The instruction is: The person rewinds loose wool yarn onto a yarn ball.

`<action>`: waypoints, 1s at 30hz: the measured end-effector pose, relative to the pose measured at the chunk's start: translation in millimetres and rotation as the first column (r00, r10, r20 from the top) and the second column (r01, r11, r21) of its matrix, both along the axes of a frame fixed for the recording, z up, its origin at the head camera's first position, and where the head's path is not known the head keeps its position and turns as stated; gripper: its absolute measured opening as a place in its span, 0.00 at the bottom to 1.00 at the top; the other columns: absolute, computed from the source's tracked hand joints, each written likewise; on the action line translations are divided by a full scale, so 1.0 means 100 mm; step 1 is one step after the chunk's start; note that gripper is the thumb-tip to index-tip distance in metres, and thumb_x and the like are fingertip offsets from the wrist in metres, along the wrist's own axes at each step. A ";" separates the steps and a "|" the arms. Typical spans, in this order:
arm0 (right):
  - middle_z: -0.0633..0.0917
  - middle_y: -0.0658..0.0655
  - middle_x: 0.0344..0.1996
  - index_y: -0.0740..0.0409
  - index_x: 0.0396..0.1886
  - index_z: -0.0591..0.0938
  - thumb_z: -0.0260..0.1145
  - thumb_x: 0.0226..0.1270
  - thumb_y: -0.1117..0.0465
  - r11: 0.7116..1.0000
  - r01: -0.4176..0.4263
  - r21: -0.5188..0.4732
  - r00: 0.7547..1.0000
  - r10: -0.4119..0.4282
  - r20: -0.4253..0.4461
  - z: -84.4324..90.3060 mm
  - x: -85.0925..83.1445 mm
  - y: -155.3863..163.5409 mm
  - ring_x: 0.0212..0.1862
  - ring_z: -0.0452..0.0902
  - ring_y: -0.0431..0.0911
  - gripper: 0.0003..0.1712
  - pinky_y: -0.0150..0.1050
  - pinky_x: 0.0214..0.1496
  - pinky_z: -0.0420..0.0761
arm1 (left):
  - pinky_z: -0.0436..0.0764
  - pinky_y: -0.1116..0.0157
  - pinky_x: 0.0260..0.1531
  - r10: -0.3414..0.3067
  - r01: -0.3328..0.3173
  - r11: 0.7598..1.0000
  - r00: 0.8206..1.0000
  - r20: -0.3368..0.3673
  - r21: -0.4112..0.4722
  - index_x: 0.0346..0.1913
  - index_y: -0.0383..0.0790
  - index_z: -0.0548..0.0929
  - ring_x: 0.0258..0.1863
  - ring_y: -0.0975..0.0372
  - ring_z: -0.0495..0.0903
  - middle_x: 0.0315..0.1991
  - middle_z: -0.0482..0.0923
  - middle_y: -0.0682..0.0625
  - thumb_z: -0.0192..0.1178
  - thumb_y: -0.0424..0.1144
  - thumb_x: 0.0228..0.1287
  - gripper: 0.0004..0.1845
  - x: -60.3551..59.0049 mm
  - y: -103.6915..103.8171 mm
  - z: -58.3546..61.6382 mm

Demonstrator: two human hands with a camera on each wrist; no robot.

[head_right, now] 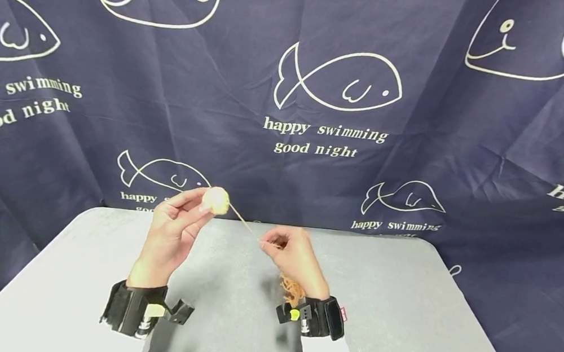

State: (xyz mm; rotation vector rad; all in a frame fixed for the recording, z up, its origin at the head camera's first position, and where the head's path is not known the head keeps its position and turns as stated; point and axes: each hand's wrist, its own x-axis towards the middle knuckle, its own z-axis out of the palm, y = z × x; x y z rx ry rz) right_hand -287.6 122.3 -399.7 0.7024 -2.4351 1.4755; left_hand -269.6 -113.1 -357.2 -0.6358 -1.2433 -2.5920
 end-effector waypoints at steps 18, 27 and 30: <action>0.87 0.53 0.28 0.63 0.33 0.88 0.73 0.60 0.73 0.947 -0.240 -0.214 0.971 0.232 -0.062 0.16 0.18 0.05 0.28 0.80 0.40 0.04 0.31 0.29 0.81 | 0.88 0.62 0.40 0.435 -0.487 0.551 0.861 -0.264 -0.678 0.41 0.32 0.88 0.38 0.55 0.83 0.40 0.83 0.42 0.74 0.19 0.46 0.16 -0.11 0.01 -0.29; 0.87 0.51 0.27 0.62 0.34 0.87 0.64 0.62 0.81 0.672 -0.187 -0.716 0.974 0.223 -0.045 0.19 0.12 0.13 0.28 0.79 0.39 0.12 0.27 0.31 0.80 | 0.86 0.63 0.43 -0.150 -0.018 0.516 0.983 -0.110 -0.856 0.46 0.35 0.89 0.41 0.57 0.84 0.42 0.87 0.46 0.73 0.28 0.55 0.13 -0.07 -0.12 -0.27; 0.87 0.53 0.28 0.60 0.35 0.88 0.59 0.65 0.81 0.550 -0.150 -0.822 0.968 0.249 -0.010 0.20 0.10 0.16 0.29 0.80 0.40 0.16 0.27 0.33 0.80 | 0.87 0.61 0.44 -0.302 0.111 0.513 0.952 -0.058 -0.851 0.46 0.33 0.88 0.41 0.59 0.85 0.41 0.87 0.45 0.74 0.28 0.55 0.14 -0.06 -0.14 -0.25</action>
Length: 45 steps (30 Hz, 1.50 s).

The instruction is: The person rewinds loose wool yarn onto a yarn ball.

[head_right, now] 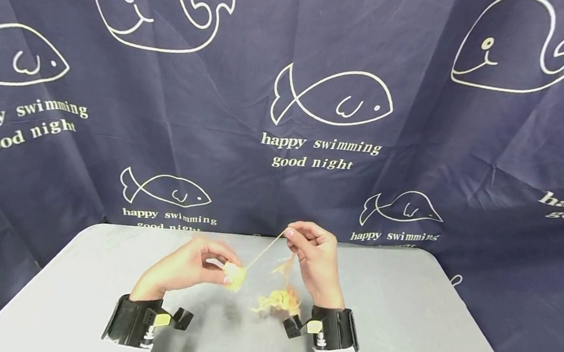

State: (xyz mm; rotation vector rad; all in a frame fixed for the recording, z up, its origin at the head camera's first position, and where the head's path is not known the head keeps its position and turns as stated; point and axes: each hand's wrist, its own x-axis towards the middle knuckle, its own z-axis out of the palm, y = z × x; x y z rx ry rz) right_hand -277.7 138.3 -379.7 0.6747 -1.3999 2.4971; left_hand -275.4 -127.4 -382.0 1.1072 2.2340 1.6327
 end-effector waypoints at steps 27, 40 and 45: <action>0.85 0.54 0.25 0.64 0.33 0.88 0.73 0.62 0.69 0.665 0.177 0.726 0.984 -0.146 -0.106 -0.22 -0.13 -0.04 0.25 0.76 0.40 0.02 0.28 0.25 0.73 | 0.84 0.61 0.53 -0.100 -0.169 0.516 0.962 0.255 0.840 0.49 0.35 0.86 0.47 0.58 0.86 0.49 0.85 0.44 0.52 0.19 0.69 0.16 -0.03 0.11 0.07; 0.85 0.47 0.25 0.54 0.30 0.88 0.72 0.61 0.69 0.548 0.164 0.820 0.980 0.004 -0.199 -0.16 0.00 -0.19 0.27 0.79 0.39 0.06 0.31 0.31 0.80 | 0.85 0.70 0.40 0.540 -0.690 0.445 0.715 0.444 0.571 0.42 0.27 0.83 0.36 0.61 0.85 0.37 0.83 0.45 0.69 0.18 0.53 0.13 -0.19 0.36 -0.12; 0.86 0.50 0.25 0.57 0.30 0.88 0.73 0.59 0.71 0.646 0.196 0.738 0.974 -0.041 -0.223 -0.14 0.00 -0.18 0.26 0.78 0.39 0.06 0.31 0.28 0.79 | 0.85 0.72 0.37 0.714 -0.711 0.577 0.678 0.176 0.400 0.44 0.29 0.86 0.41 0.53 0.85 0.43 0.84 0.40 0.74 0.21 0.49 0.16 -0.20 0.37 -0.20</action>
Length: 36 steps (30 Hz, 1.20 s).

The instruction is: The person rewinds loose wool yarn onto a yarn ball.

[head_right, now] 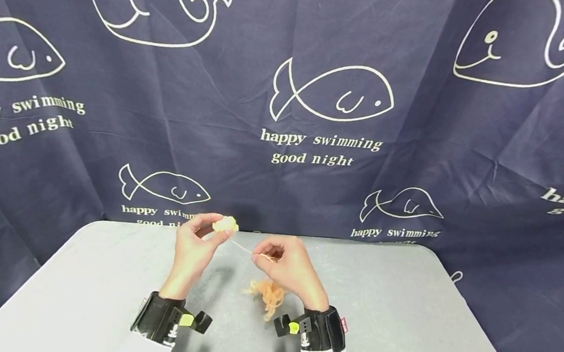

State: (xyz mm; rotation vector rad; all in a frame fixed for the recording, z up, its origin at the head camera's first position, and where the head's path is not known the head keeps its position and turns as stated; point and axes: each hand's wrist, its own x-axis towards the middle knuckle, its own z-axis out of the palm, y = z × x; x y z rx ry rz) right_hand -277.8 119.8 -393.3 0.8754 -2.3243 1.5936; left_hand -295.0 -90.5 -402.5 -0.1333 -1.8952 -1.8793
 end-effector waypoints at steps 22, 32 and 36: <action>0.85 0.53 0.27 0.62 0.34 0.83 0.59 0.72 0.73 0.495 0.237 -0.836 0.828 0.347 0.440 0.10 -0.09 0.27 0.28 0.77 0.38 0.09 0.23 0.28 0.74 | 0.86 0.63 0.40 -0.641 0.665 0.565 0.727 0.247 -0.488 0.41 0.37 0.90 0.35 0.60 0.84 0.37 0.87 0.50 0.75 0.28 0.52 0.12 0.09 -0.39 0.11; 0.86 0.51 0.26 0.62 0.34 0.87 0.64 0.67 0.77 0.716 0.259 -0.649 0.919 0.024 0.393 -0.05 -0.19 0.32 0.27 0.78 0.38 0.10 0.25 0.27 0.76 | 0.87 0.60 0.47 -0.931 0.916 0.344 0.361 0.053 -0.207 0.50 0.25 0.81 0.44 0.59 0.85 0.46 0.85 0.46 0.67 0.23 0.61 0.15 0.14 -0.43 0.17; 0.86 0.50 0.26 0.71 0.38 0.85 0.70 0.63 0.74 0.893 0.222 -0.391 0.956 -0.121 0.267 -0.14 -0.23 0.33 0.28 0.79 0.39 0.04 0.28 0.30 0.78 | 0.85 0.65 0.48 -0.902 0.913 0.406 0.393 -0.180 -0.043 0.53 0.32 0.83 0.47 0.61 0.84 0.49 0.86 0.47 0.62 0.20 0.62 0.16 0.15 -0.42 0.20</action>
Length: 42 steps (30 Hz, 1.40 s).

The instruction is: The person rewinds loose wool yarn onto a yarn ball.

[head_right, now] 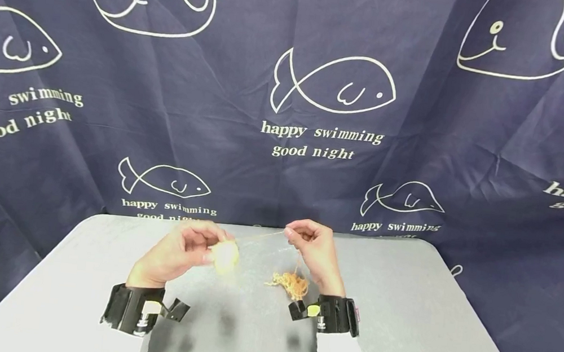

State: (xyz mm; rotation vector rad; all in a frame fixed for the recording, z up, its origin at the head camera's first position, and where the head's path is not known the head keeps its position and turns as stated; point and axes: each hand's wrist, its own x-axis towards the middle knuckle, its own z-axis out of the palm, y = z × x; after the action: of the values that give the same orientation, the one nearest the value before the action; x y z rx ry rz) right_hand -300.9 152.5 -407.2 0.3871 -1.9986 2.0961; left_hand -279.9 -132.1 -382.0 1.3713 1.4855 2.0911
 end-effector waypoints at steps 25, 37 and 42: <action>0.86 0.49 0.26 0.54 0.30 0.88 0.73 0.59 0.69 0.793 -0.316 0.521 0.927 0.374 -0.006 0.08 0.11 0.10 0.26 0.78 0.39 0.06 0.32 0.28 0.80 | 0.85 0.72 0.40 0.934 -0.953 0.252 0.286 0.215 0.170 0.46 0.21 0.83 0.40 0.61 0.81 0.44 0.80 0.38 0.69 0.16 0.51 0.17 -0.21 0.17 -0.10; 0.87 0.50 0.28 0.64 0.33 0.87 0.65 0.59 0.82 0.966 -0.222 -0.131 0.935 0.173 -0.310 0.22 0.16 0.11 0.28 0.81 0.36 0.13 0.26 0.31 0.81 | 0.87 0.61 0.44 0.618 -0.694 0.564 0.714 -0.329 -0.447 0.43 0.33 0.89 0.41 0.55 0.82 0.44 0.84 0.45 0.71 0.20 0.53 0.14 -0.08 0.03 -0.10; 0.87 0.54 0.26 0.63 0.34 0.87 0.65 0.61 0.83 0.913 -0.215 -0.345 0.947 0.109 -0.302 0.21 0.13 0.10 0.27 0.80 0.38 0.13 0.26 0.30 0.80 | 0.86 0.64 0.43 0.353 -0.486 0.649 0.874 -0.334 -0.586 0.44 0.35 0.89 0.40 0.59 0.82 0.42 0.86 0.49 0.71 0.24 0.54 0.14 -0.05 0.00 -0.08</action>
State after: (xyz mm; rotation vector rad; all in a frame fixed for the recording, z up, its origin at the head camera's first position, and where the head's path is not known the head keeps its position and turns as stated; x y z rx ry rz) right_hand -287.9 162.5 -386.6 0.7489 -1.4127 2.3081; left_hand -284.6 -132.4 -390.2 1.0102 2.5122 1.3672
